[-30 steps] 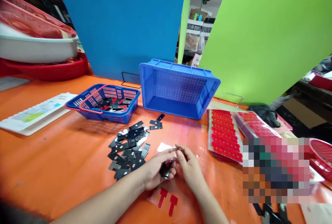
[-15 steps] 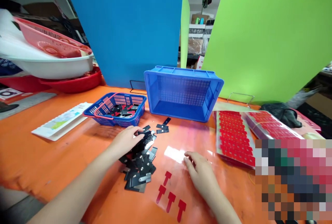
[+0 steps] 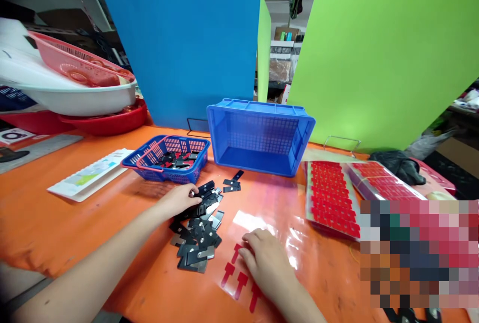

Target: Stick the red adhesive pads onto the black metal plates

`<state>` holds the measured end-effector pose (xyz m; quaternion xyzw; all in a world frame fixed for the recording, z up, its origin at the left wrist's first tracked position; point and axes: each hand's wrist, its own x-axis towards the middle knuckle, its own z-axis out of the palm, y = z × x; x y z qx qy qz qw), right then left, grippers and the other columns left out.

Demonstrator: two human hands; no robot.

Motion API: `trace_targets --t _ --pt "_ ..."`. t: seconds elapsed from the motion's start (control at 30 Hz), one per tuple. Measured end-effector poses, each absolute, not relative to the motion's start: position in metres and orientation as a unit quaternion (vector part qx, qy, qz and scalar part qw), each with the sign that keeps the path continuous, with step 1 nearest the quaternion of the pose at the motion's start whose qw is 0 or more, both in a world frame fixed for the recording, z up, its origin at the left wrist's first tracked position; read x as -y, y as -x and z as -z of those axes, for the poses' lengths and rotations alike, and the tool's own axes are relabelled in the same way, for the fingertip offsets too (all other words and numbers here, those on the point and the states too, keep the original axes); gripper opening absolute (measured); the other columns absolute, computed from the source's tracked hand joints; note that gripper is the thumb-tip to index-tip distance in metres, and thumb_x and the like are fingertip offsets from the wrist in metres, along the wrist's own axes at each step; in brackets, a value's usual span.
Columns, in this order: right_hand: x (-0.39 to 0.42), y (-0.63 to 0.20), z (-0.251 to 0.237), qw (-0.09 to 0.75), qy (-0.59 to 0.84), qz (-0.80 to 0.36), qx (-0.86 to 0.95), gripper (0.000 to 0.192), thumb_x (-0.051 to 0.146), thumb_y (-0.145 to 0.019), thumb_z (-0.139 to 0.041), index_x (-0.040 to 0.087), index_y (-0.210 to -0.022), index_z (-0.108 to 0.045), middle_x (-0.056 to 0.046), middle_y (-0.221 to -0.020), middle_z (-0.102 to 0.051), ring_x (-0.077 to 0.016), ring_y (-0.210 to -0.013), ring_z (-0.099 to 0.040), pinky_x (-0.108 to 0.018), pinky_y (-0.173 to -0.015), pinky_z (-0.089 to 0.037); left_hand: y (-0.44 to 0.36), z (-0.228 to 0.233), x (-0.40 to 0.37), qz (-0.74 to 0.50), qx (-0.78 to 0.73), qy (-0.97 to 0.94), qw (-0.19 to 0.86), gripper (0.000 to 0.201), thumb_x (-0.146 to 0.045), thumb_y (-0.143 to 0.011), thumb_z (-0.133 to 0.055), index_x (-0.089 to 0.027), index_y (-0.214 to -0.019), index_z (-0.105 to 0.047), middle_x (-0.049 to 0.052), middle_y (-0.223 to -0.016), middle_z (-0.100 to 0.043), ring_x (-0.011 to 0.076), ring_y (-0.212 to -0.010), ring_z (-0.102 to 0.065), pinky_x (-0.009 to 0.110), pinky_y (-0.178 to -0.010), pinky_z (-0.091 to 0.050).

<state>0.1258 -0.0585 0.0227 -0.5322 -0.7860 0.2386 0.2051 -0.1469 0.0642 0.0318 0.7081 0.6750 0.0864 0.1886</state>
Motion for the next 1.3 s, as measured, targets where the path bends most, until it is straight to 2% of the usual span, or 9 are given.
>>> trace_targets --t 0.07,0.23,0.43,0.53,0.7,0.83,0.97,1.13,1.3 --pt "0.061 -0.117 -0.018 0.17 0.531 -0.2 0.806 0.016 0.025 -0.083 -0.043 0.022 -0.088 -0.058 -0.003 -0.087 -0.056 -0.018 -0.08 -0.051 -0.028 -0.072 -0.036 0.148 -0.03 -0.065 -0.083 -0.674 -0.709 0.192 0.022 -0.035 -0.064 -0.055 -0.02 -0.079 -0.059 0.003 -0.082 -0.064 0.0185 -0.076 -0.058 0.023 -0.061 -0.036" --pt "0.064 -0.108 -0.005 0.133 0.531 -0.145 0.824 0.014 0.019 -0.084 -0.042 0.023 -0.09 -0.054 -0.002 -0.088 -0.054 -0.0181 -0.08 -0.05 -0.029 -0.069 -0.034 0.151 -0.028 -0.065 -0.089 -0.678 -0.705 0.185 0.03 -0.038 -0.064 -0.055 -0.021 -0.089 -0.057 0.004 -0.092 -0.063 0.0195 -0.083 -0.057 0.023 -0.062 -0.036" --pt "0.066 -0.107 -0.006 0.151 0.545 -0.172 0.806 0.014 0.014 -0.081 -0.044 0.022 -0.091 -0.052 -0.002 -0.087 -0.054 -0.0173 -0.078 -0.05 -0.028 -0.069 -0.035 0.153 -0.029 -0.062 -0.076 -0.678 -0.706 0.19 0.024 -0.041 -0.061 -0.056 -0.02 -0.071 -0.056 0.001 -0.074 -0.062 0.0171 -0.068 -0.056 0.023 -0.055 -0.033" --pt "0.064 -0.108 -0.007 0.152 0.529 -0.174 0.817 0.017 0.015 -0.081 -0.044 0.023 -0.095 -0.052 -0.003 -0.09 -0.053 -0.0182 -0.082 -0.049 -0.028 -0.072 -0.036 0.152 -0.034 -0.058 -0.09 -0.669 -0.714 0.187 0.02 -0.039 -0.063 -0.055 -0.02 -0.068 -0.053 0.0 -0.071 -0.061 0.0163 -0.068 -0.055 0.023 -0.056 -0.032" --pt "0.064 -0.11 -0.005 0.177 0.523 -0.202 0.809 0.011 0.016 -0.081 -0.044 0.022 -0.087 -0.051 -0.001 -0.087 -0.052 -0.0164 -0.079 -0.049 -0.027 -0.071 -0.037 0.139 -0.049 -0.045 -0.14 -0.65 -0.723 0.187 0.022 -0.041 -0.073 -0.044 -0.021 -0.072 -0.052 -0.001 -0.074 -0.059 0.0151 -0.072 -0.053 0.024 -0.062 -0.034" --pt "0.065 -0.11 -0.001 0.189 0.544 -0.189 0.796 0.016 0.021 -0.08 -0.047 0.02 -0.096 -0.048 -0.003 -0.089 -0.051 -0.0184 -0.082 -0.049 -0.029 -0.072 -0.037 0.109 -0.055 -0.021 -0.232 -0.571 -0.718 0.324 0.031 -0.045 -0.078 -0.034 -0.019 -0.071 -0.05 -0.001 -0.07 -0.056 0.0134 -0.066 -0.051 0.023 -0.06 -0.036" --pt "0.065 -0.11 -0.002 0.179 0.55 -0.177 0.796 0.017 0.024 -0.082 -0.045 0.023 -0.098 -0.05 -0.003 -0.088 -0.052 -0.0186 -0.081 -0.05 -0.029 -0.072 -0.037 0.077 -0.044 0.003 -0.15 -0.503 -0.671 0.523 0.037 -0.052 -0.077 -0.033 -0.019 -0.08 -0.051 -0.003 -0.063 -0.053 0.0092 -0.046 -0.041 0.021 -0.044 -0.031" --pt "0.064 -0.113 -0.007 0.196 0.553 -0.225 0.778 0.016 0.025 -0.082 -0.044 0.025 -0.097 -0.049 -0.001 -0.087 -0.054 -0.0173 -0.081 -0.052 -0.025 -0.068 -0.038 0.063 -0.021 0.014 -0.146 -0.529 -0.628 0.551 0.036 -0.054 -0.074 -0.037 -0.02 -0.079 -0.049 -0.006 -0.053 -0.041 0.0077 -0.04 -0.033 0.019 -0.038 -0.023" --pt "0.063 -0.113 -0.004 0.17 0.57 -0.19 0.781 0.018 0.024 -0.085 -0.039 0.024 -0.098 -0.052 -0.002 -0.086 -0.053 -0.017 -0.08 -0.052 -0.026 -0.066 -0.038 0.063 -0.018 0.017 -0.166 -0.537 -0.606 0.564 0.037 -0.054 -0.074 -0.038 -0.019 -0.079 -0.047 -0.005 -0.06 -0.046 0.007 -0.042 -0.033 0.019 -0.04 -0.025"
